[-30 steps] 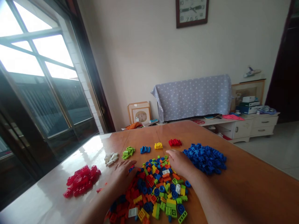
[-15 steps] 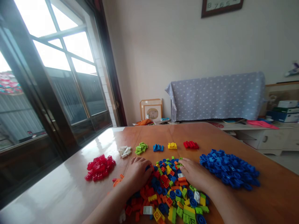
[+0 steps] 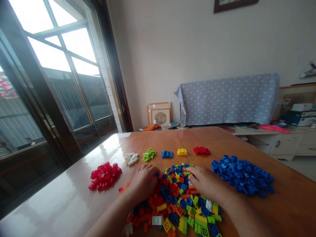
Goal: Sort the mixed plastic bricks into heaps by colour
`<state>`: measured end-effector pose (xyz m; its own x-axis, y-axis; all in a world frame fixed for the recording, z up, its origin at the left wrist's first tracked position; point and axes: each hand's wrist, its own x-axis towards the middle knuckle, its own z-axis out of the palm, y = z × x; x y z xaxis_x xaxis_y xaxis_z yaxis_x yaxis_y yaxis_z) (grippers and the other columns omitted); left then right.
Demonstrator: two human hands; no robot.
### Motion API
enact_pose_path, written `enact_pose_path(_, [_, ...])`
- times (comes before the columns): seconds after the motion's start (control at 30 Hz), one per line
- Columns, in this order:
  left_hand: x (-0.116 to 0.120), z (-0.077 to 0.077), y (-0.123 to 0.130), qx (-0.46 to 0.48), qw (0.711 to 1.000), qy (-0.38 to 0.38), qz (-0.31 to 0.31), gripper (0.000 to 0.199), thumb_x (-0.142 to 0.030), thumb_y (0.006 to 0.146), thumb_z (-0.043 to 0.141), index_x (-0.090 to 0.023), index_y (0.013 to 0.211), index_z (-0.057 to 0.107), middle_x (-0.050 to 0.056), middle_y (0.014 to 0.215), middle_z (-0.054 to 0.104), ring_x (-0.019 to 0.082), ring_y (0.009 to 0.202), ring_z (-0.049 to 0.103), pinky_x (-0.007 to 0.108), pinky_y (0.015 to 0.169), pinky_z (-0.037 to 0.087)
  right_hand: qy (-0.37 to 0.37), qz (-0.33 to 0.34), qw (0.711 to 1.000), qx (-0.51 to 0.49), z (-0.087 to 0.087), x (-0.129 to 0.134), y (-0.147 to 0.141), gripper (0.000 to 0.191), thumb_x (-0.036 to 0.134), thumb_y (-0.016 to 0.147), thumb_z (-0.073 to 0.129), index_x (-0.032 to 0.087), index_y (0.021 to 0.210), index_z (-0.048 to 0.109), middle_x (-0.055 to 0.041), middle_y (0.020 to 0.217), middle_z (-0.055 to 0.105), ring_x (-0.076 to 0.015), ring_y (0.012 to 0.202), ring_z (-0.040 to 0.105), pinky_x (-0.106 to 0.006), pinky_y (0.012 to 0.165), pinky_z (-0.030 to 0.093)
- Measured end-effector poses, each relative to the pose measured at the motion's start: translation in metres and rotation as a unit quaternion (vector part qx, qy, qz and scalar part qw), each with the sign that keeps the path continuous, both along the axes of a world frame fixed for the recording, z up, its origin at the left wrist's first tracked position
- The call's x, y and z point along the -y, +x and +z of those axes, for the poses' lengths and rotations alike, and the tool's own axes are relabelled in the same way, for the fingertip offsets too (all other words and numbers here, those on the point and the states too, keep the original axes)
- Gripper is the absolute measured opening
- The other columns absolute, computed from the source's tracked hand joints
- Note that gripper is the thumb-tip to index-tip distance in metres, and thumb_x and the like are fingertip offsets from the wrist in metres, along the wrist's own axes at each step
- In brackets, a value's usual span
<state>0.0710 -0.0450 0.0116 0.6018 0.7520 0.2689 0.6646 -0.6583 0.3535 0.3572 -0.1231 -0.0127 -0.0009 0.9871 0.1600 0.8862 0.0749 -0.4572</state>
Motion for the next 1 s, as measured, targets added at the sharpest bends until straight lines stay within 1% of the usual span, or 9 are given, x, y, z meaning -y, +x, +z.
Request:
enact_pose_path(0.1, [-0.003,0.005,-0.006,0.029,0.999,-0.018,0.019,0.034,-0.015,0.081,0.052,-0.025,0.108,0.070,0.004,0.113,0.072,0.023,0.112,0.060,0.033,0.101,0.042,0.010,0.000,1.000,-0.011,0.005,0.001,-0.003,0.042,0.035,0.092,0.048,0.023,0.126,0.070,-0.0089,0.126,0.072,-0.0271,0.117,0.065,-0.038,0.101,0.048])
enact_pose_path(0.2, [-0.008,0.008,-0.011,0.061,0.996,-0.045,0.051,0.034,-0.016,0.083,0.051,-0.025,0.110,0.069,0.004,0.117,0.072,0.022,0.115,0.062,0.031,0.098,0.045,0.022,0.006,0.999,-0.027,0.011,0.004,-0.007,0.039,0.034,0.093,0.048,0.022,0.122,0.072,-0.0087,0.123,0.073,-0.0262,0.116,0.066,-0.037,0.100,0.048])
enact_pose_path(0.3, [-0.015,0.007,-0.016,0.110,0.989,-0.056,0.076,0.032,-0.019,0.086,0.050,-0.024,0.111,0.069,0.005,0.119,0.072,0.023,0.116,0.063,0.032,0.096,0.047,0.029,0.009,0.998,-0.055,0.016,0.007,-0.011,0.037,0.035,0.094,0.047,0.023,0.119,0.072,-0.0075,0.121,0.074,-0.0254,0.115,0.067,-0.037,0.099,0.049])
enact_pose_path(0.43, [-0.024,0.003,-0.021,0.187,0.974,-0.065,0.107,0.032,-0.020,0.086,0.049,-0.021,0.110,0.070,0.007,0.114,0.073,0.024,0.110,0.066,0.036,0.094,0.050,0.034,-0.008,0.994,-0.101,0.020,0.008,-0.011,0.037,0.039,0.094,0.047,0.024,0.116,0.073,-0.0055,0.115,0.076,-0.0252,0.107,0.069,-0.036,0.092,0.052])
enact_pose_path(0.57, [-0.030,0.007,-0.025,0.258,0.954,-0.078,0.130,0.027,-0.024,0.084,0.052,-0.019,0.103,0.071,0.008,0.105,0.074,0.024,0.102,0.068,0.036,0.089,0.052,0.060,-0.057,0.988,-0.133,0.019,0.006,-0.001,0.038,0.043,0.093,0.049,0.022,0.113,0.073,-0.0048,0.100,0.078,-0.0245,0.093,0.072,-0.033,0.080,0.055])
enact_pose_path(0.7, [-0.034,0.010,-0.029,0.295,0.940,-0.082,0.148,0.027,-0.028,0.084,0.053,-0.019,0.103,0.070,0.007,0.104,0.074,0.023,0.099,0.068,0.034,0.088,0.052,0.094,-0.122,0.976,-0.156,0.019,0.005,0.017,0.038,0.048,0.092,0.049,0.023,0.108,0.072,-0.0033,0.088,0.077,-0.0229,0.083,0.072,-0.030,0.069,0.054])
enact_pose_path(0.77, [-0.036,0.010,-0.032,0.293,0.940,-0.082,0.152,0.027,-0.031,0.084,0.054,-0.019,0.103,0.070,0.006,0.102,0.074,0.022,0.097,0.068,0.034,0.086,0.052,0.106,-0.153,0.971,-0.152,0.021,0.007,0.027,0.037,0.049,0.092,0.047,0.024,0.105,0.071,-0.0034,0.083,0.077,-0.0223,0.078,0.071,-0.029,0.066,0.053])
enact_pose_path(0.87, [-0.037,0.009,-0.033,0.276,0.946,-0.079,0.151,0.029,-0.036,0.085,0.055,-0.020,0.104,0.069,0.005,0.098,0.075,0.022,0.092,0.069,0.032,0.082,0.051,0.121,-0.198,0.967,-0.111,0.027,0.012,0.045,0.038,0.049,0.093,0.044,0.024,0.099,0.072,-0.0039,0.077,0.075,-0.0214,0.072,0.069,-0.028,0.063,0.049])
enact_pose_path(1.0, [-0.037,0.011,-0.033,0.235,0.957,-0.070,0.152,0.030,-0.038,0.086,0.055,-0.021,0.106,0.068,0.004,0.097,0.075,0.022,0.090,0.069,0.031,0.081,0.051,0.110,-0.249,0.961,-0.043,0.031,0.019,0.062,0.036,0.044,0.094,0.041,0.024,0.094,0.071,-0.0037,0.075,0.073,-0.0213,0.073,0.066,-0.028,0.062,0.043])
